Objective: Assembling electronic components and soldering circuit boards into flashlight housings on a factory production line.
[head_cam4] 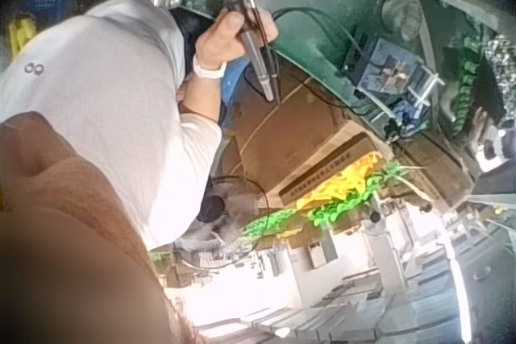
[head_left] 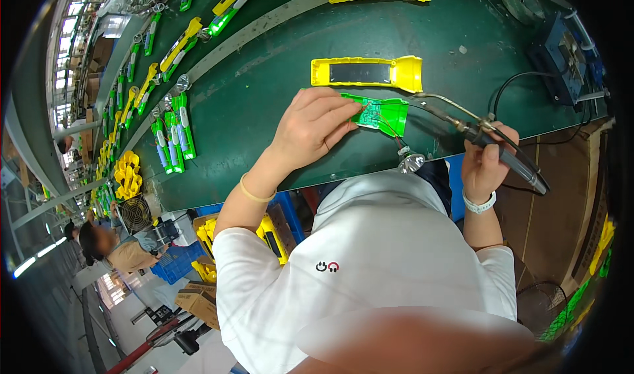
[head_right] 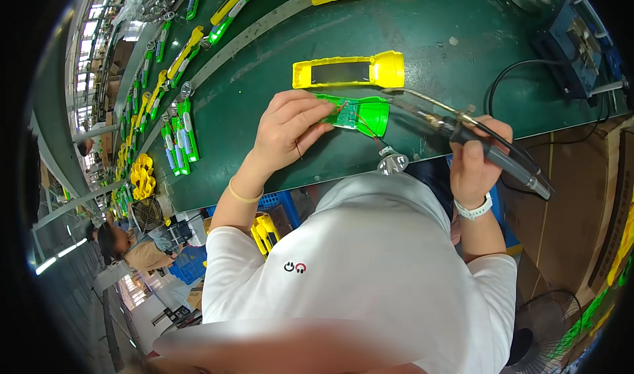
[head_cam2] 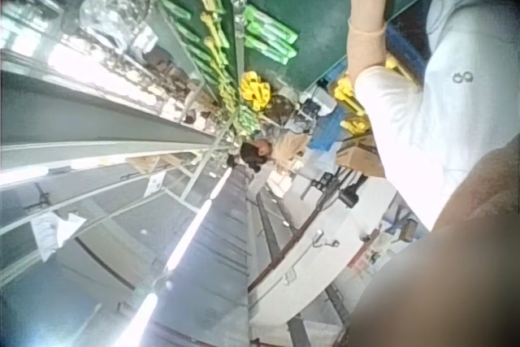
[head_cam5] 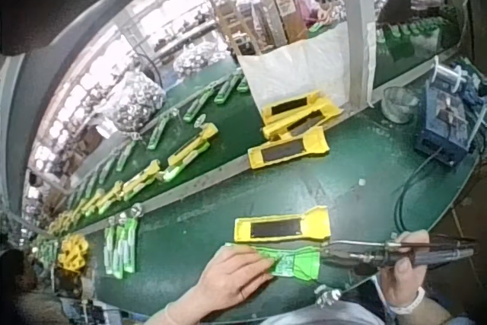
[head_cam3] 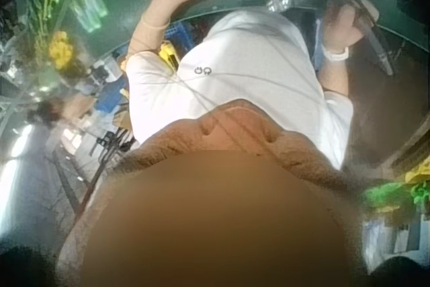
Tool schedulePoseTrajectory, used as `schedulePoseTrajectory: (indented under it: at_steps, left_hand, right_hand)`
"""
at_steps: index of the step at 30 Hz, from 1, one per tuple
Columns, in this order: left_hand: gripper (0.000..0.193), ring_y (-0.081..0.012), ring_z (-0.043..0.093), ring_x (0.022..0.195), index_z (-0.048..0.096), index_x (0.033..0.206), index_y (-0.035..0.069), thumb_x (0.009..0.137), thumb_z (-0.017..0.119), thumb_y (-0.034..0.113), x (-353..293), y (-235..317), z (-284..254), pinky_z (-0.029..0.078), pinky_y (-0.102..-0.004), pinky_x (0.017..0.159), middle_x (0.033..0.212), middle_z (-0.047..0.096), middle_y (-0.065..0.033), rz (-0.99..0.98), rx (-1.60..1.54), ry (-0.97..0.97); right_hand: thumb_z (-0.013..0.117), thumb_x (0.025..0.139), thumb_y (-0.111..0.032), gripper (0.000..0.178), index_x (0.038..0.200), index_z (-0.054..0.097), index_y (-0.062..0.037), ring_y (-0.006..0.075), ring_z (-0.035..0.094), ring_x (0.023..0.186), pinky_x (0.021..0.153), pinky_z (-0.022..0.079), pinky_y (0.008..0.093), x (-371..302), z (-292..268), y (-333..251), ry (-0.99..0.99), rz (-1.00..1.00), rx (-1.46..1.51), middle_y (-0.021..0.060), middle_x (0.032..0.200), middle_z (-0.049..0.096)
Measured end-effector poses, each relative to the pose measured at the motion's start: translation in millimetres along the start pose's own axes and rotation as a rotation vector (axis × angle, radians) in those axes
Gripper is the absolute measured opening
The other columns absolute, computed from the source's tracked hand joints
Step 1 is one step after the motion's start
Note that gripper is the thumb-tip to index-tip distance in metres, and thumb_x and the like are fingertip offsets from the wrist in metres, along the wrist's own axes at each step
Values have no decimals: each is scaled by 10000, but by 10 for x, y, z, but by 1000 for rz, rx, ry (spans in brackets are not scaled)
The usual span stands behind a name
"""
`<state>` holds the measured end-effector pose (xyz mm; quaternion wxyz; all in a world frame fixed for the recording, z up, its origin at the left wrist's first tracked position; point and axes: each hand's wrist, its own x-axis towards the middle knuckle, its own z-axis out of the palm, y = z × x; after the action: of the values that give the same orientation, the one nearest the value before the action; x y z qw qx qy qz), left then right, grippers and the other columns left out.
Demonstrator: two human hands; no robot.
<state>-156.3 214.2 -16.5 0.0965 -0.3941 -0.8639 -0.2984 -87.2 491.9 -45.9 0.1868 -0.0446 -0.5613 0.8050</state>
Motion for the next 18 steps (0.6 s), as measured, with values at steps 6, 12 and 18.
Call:
schedulePoseTrajectory:
  at_steps: [6, 12, 18]
  left_hand:
    - [189, -266, 585, 808, 632, 867, 33, 691, 703, 35, 122, 68, -58, 492, -346, 707, 891, 623, -90, -178, -51, -43]
    - [170, -269, 592, 784, 623, 854, 32, 699, 695, 27, 113, 53, 3, 500, -342, 686, 898, 626, -92, -201, -11, -14]
    - [142, -253, 604, 773, 598, 821, 33, 705, 675, 0, 11, -12, 45, 497, -316, 696, 855, 634, -94, -349, -215, 121]
  right_hand:
    - [596, 862, -234, 321, 1044, 407, -50, 96, 453, 581, 491, 346, 206, 63, 117, 71, -93, 72, 7, 58, 800, 479]
    - [425, 950, -166, 282, 1160, 270, -60, 314, 636, 820, 640, 559, 361, 150, 429, 27, -308, 207, 93, 239, 1005, 544]
    - [414, 954, -129, 283, 1167, 266, -17, 281, 583, 1029, 814, 542, 358, 312, 801, 28, -571, 240, -38, 203, 1126, 488]
